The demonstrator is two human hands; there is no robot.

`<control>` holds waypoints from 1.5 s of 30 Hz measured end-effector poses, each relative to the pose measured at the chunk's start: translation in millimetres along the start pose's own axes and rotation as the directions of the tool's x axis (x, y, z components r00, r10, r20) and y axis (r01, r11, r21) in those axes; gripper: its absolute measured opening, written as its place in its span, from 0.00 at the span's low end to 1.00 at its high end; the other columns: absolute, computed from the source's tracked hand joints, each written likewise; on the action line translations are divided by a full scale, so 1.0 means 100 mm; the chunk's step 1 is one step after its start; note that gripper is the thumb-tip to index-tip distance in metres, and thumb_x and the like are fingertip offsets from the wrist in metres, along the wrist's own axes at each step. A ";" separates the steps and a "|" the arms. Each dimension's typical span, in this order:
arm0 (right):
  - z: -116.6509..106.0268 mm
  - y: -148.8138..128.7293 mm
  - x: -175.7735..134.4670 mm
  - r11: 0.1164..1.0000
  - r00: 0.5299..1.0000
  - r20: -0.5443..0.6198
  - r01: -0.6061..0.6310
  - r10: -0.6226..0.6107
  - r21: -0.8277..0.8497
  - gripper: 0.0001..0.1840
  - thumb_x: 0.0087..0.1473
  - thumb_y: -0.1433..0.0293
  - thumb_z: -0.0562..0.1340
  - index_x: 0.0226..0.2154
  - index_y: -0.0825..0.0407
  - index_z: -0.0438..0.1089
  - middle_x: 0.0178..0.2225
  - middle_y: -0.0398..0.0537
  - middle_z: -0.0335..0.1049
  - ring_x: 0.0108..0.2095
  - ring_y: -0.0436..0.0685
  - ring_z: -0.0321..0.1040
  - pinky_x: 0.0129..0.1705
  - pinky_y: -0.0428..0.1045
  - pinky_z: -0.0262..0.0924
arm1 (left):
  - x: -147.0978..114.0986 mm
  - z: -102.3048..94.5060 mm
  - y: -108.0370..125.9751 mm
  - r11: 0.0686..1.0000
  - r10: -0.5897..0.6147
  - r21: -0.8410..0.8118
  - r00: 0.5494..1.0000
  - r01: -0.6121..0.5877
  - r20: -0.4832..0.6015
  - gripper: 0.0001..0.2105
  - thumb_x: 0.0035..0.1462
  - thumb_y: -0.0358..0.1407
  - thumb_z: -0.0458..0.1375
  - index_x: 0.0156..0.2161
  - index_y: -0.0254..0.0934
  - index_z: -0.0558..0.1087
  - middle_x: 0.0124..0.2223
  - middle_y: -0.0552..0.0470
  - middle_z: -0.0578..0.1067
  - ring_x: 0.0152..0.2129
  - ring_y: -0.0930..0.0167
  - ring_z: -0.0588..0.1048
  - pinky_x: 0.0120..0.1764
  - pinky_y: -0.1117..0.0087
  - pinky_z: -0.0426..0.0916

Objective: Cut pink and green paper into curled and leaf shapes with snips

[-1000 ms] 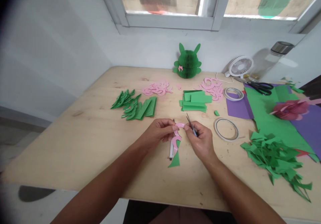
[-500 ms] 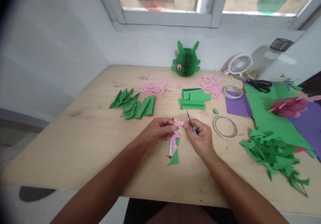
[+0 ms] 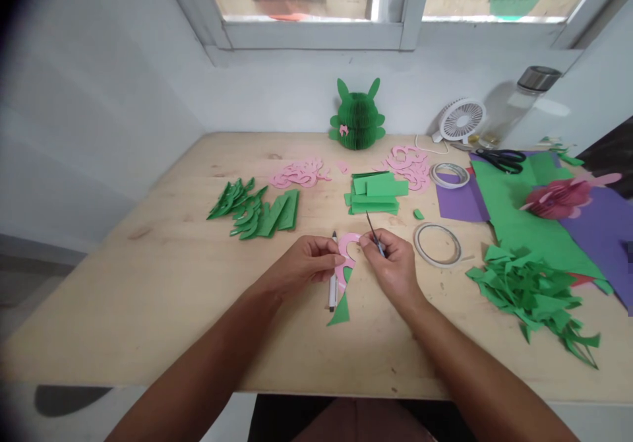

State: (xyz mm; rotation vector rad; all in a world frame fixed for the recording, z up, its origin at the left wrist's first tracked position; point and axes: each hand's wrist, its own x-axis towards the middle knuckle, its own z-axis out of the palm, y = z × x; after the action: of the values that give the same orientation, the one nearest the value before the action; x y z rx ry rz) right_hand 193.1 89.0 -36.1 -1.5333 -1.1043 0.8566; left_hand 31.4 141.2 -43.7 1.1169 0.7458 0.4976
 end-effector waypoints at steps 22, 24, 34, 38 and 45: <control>-0.16 0.05 0.06 0.997 0.939 0.340 -0.032 0.054 -0.071 0.24 0.57 0.53 0.53 0.31 0.57 0.71 0.14 0.36 0.47 0.16 0.47 0.42 0.19 0.46 0.37 | -0.03 -0.18 0.12 0.996 0.075 -0.035 0.983 -0.082 -0.170 0.10 0.43 0.36 0.64 0.23 0.33 0.69 0.16 0.58 0.64 0.13 0.80 0.61 0.17 0.78 0.49; -0.18 0.06 0.07 0.991 0.908 0.411 -0.028 0.081 -0.134 0.24 0.57 0.53 0.53 0.30 0.56 0.72 0.14 0.35 0.45 0.16 0.46 0.41 0.19 0.45 0.37 | -0.03 -0.21 0.13 0.994 0.095 -0.033 0.980 -0.102 -0.176 0.10 0.43 0.37 0.63 0.23 0.33 0.69 0.16 0.58 0.64 0.13 0.80 0.61 0.17 0.78 0.49; -0.19 0.07 0.09 0.952 0.780 0.583 -0.053 0.228 -0.301 0.28 0.56 0.50 0.52 0.28 0.55 0.72 0.14 0.35 0.44 0.16 0.46 0.39 0.19 0.45 0.35 | -0.02 -0.24 0.12 0.994 0.105 0.001 0.981 -0.106 -0.166 0.09 0.42 0.36 0.63 0.23 0.32 0.70 0.15 0.58 0.63 0.13 0.80 0.60 0.17 0.78 0.49; -0.20 0.08 0.10 0.953 0.768 0.600 -0.044 0.223 -0.298 0.28 0.57 0.51 0.50 0.29 0.56 0.73 0.14 0.36 0.45 0.16 0.46 0.40 0.19 0.45 0.36 | -0.02 -0.23 0.12 0.995 0.093 0.046 0.982 -0.086 -0.163 0.07 0.43 0.34 0.61 0.23 0.32 0.70 0.14 0.58 0.63 0.13 0.80 0.60 0.17 0.78 0.49; -0.19 0.10 0.12 0.952 0.755 0.613 -0.048 0.232 -0.302 0.29 0.58 0.51 0.50 0.29 0.56 0.73 0.14 0.36 0.44 0.16 0.46 0.39 0.19 0.46 0.36 | -0.02 -0.23 0.12 0.994 0.078 0.093 0.985 -0.065 -0.151 0.05 0.45 0.32 0.60 0.24 0.32 0.70 0.14 0.58 0.64 0.12 0.81 0.60 0.17 0.79 0.49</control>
State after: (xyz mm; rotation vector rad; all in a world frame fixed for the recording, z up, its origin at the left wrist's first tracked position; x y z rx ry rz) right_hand 216.8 93.1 -41.1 -1.5959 -1.6715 1.4624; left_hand 13.1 158.0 -37.4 1.2003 0.8714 0.6221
